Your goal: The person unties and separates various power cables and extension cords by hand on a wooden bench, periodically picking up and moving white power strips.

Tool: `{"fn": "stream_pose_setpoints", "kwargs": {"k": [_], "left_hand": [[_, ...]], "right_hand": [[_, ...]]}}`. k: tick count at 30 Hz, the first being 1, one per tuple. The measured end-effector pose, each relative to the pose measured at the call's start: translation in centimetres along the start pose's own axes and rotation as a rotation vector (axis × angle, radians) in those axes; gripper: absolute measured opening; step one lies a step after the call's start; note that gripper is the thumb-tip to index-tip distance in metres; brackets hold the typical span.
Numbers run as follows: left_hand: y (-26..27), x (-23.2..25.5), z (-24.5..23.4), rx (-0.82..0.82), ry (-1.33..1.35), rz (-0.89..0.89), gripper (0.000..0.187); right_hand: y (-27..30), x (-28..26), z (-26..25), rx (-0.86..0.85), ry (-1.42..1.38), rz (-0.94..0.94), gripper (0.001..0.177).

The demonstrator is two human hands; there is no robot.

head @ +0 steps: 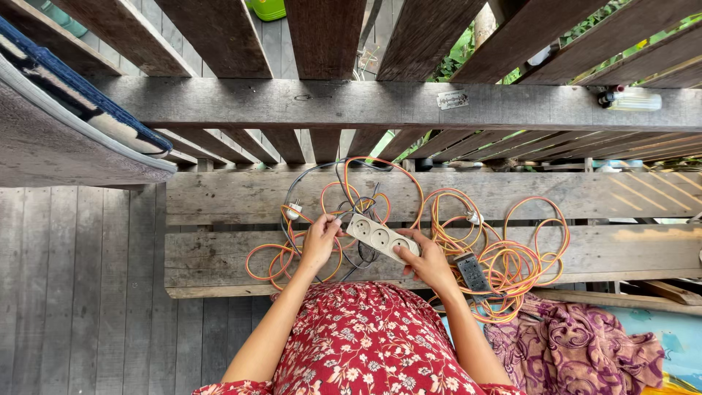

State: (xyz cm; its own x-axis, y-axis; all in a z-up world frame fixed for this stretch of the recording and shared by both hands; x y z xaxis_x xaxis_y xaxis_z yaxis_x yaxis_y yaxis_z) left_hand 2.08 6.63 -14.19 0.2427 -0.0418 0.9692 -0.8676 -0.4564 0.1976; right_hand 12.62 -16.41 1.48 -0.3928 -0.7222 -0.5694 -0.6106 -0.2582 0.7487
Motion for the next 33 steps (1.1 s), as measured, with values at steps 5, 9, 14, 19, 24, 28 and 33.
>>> {"fn": "stream_pose_setpoints", "kwargs": {"k": [5,9,14,19,24,28,33], "left_hand": [[1.3,3.8,1.1,-0.074,0.195,-0.083,0.029],[3.7,7.0,3.8,-0.343,-0.196,0.438,0.030],[3.1,5.2,4.0,-0.288,0.175,-0.008,0.030],[2.7,3.4,1.5,-0.146,0.156,-0.040,0.036],[2.8,2.7,2.2,0.028,0.521,-0.082,0.052],[2.9,2.2,1.7,-0.055,0.445,0.009,0.051],[2.5,3.9,1.0,-0.090,0.524,-0.015,0.048]], "right_hand": [[-1.1,1.0,0.3,-0.117,-0.077,-0.011,0.048],[-3.8,3.7,1.7,-0.176,-0.142,-0.068,0.049],[-7.4,6.5,3.8,-0.330,-0.742,0.028,0.049],[-8.2,6.9,4.0,-0.481,-0.783,0.009,0.051],[-7.0,6.0,5.6,-0.624,-0.712,0.054,0.066],[-6.7,5.5,5.2,-0.622,-0.825,0.090,0.054],[-7.5,6.0,5.0,-0.524,-0.953,0.146,0.027]]}}
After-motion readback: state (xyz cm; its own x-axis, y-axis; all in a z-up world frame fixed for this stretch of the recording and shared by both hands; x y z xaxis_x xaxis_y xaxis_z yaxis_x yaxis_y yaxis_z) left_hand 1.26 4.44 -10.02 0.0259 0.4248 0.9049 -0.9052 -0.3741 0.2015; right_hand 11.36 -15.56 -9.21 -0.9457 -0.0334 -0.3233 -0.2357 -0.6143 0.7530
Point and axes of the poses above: each hand's wrist, its own y-axis away from the middle knuckle, its own z-axis out of the palm, x = y × z, the point moved 2 cm from there along -y, towards the middle knuckle, and after that the axes turned 12 degrees about z, right-handed, at the moved point
